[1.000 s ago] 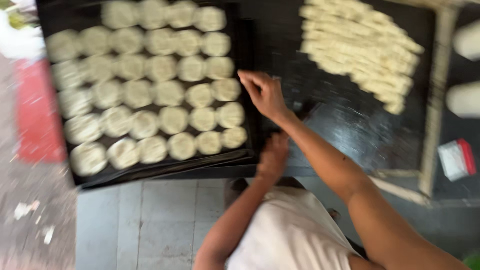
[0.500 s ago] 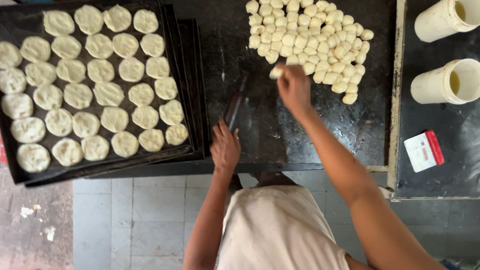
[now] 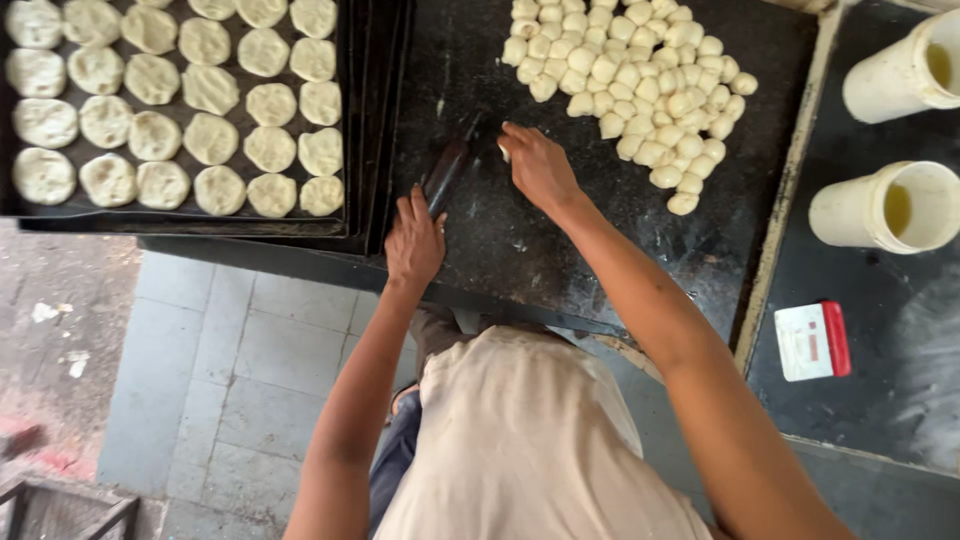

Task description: The person prepares pieces of dough by hand using a small rolling pin to flatten them, then places them onto baking trays.

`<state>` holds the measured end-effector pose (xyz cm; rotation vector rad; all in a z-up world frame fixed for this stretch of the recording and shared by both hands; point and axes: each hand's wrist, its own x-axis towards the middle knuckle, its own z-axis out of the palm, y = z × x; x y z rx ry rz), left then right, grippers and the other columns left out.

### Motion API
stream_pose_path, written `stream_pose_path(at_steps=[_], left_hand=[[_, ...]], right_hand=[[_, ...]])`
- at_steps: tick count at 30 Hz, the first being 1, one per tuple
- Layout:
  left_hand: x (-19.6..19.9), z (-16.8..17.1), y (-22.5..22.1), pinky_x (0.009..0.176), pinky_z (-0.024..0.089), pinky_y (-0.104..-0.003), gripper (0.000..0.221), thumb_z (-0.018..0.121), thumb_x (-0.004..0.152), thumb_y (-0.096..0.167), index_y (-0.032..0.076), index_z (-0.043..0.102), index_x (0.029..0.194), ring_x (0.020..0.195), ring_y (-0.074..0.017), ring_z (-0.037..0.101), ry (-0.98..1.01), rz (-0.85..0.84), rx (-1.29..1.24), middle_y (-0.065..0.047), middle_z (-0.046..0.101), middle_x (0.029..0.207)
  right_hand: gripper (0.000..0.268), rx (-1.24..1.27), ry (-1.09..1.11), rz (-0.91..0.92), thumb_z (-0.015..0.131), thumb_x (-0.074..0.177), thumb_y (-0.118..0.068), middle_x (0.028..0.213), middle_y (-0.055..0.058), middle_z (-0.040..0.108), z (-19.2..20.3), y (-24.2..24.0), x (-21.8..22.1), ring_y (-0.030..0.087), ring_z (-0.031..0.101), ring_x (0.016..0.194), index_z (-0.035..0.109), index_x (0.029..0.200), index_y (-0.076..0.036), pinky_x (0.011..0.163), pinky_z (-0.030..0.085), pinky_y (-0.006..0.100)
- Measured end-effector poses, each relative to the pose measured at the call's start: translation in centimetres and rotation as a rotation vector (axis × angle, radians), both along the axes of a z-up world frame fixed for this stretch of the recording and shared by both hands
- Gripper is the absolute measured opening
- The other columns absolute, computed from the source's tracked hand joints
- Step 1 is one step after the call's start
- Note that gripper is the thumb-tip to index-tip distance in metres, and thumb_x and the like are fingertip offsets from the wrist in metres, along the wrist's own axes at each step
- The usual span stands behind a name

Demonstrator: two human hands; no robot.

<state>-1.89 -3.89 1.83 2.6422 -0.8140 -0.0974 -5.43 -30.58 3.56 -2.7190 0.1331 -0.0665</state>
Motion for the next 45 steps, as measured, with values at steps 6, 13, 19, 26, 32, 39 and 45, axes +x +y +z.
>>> stream_pose_path(at_steps=[6, 13, 19, 26, 32, 39, 45], left_hand=[[-0.1, -0.6, -0.3, 0.062, 0.062, -0.038, 0.063, 0.063, 0.105, 0.03, -0.008, 0.037, 0.148, 0.093, -0.0362, 0.069, -0.087, -0.013, -0.026, -0.023, 0.055, 0.119], [-0.5, -0.8, -0.2, 0.066, 0.061, -0.039, 0.066, 0.066, 0.1, 0.028, -0.008, 0.037, 0.148, 0.093, -0.0347, 0.068, -0.081, 0.002, 0.003, -0.022, 0.055, 0.12], [-1.1, -1.0, 0.5, 0.067, 0.061, -0.039, 0.068, 0.067, 0.1, 0.028, -0.007, 0.036, 0.149, 0.094, -0.0343, 0.067, -0.079, -0.014, 0.016, -0.021, 0.055, 0.12], [-0.6, -1.2, 0.4, 0.067, 0.061, -0.037, 0.069, 0.066, 0.101, 0.027, -0.006, 0.033, 0.152, 0.098, -0.0337, 0.066, -0.046, -0.037, 0.084, -0.021, 0.054, 0.119], [-0.5, -0.9, 0.4, 0.066, 0.061, -0.037, 0.068, 0.065, 0.101, 0.026, -0.006, 0.033, 0.152, 0.1, -0.0346, 0.066, -0.078, -0.077, 0.116, -0.022, 0.055, 0.121], [-1.0, -0.2, 0.9, 0.075, 0.061, -0.043, 0.065, 0.067, 0.1, 0.03, 0.002, 0.041, 0.152, 0.099, -0.0331, 0.066, -0.162, -0.137, 0.058, -0.015, 0.058, 0.122], [3.7, 0.8, -3.1, 0.066, 0.061, -0.043, 0.063, 0.074, 0.096, 0.046, 0.002, 0.051, 0.136, 0.095, -0.0354, 0.071, 0.107, -0.065, 0.045, -0.018, 0.063, 0.12]], right_hand=[[0.061, 0.123, -0.476, 0.04, 0.053, 0.084, 0.007, 0.15, 0.039, 0.047, -0.6, 4.7, -7.9, 0.049, 0.041, 0.144, 0.051, 0.143, 0.021, 0.119, 0.038, 0.054], [0.034, 0.026, 0.162, -0.162, 0.052, 0.103, 0.003, 0.147, 0.021, 0.06, -0.5, 0.6, -2.1, 0.035, 0.057, 0.137, 0.065, 0.134, -0.001, 0.112, 0.05, 0.045], [0.046, 0.013, -0.364, 0.156, 0.062, 0.095, -0.005, 0.151, 0.03, 0.051, -2.6, 3.9, -8.9, 0.042, 0.04, 0.144, 0.058, 0.137, 0.01, 0.12, 0.03, 0.049], [0.038, 0.043, 0.365, -0.192, 0.044, 0.114, -0.007, 0.149, 0.015, 0.065, -0.5, 1.9, -1.8, 0.032, 0.061, 0.134, 0.058, 0.149, -0.01, 0.114, 0.05, 0.042], [0.065, -0.436, -0.144, 0.251, 0.054, 0.098, -0.01, 0.166, 0.011, 0.042, -0.2, 3.4, -6.2, 0.028, 0.038, 0.156, 0.039, 0.161, -0.013, 0.127, 0.031, 0.05], [0.103, -0.011, -0.045, 0.118, 0.05, 0.099, -0.066, 0.156, 0.036, 0.032, -0.6, 7.5, -8.2, 0.049, 0.031, 0.148, 0.027, 0.153, 0.019, 0.124, 0.026, 0.05], [0.056, -0.053, -0.038, -0.08, 0.039, 0.109, -0.046, 0.126, 0.021, 0.069, 1.8, 6.7, -6.1, 0.039, 0.065, 0.118, 0.066, 0.125, 0.0, 0.1, 0.05, 0.047]])
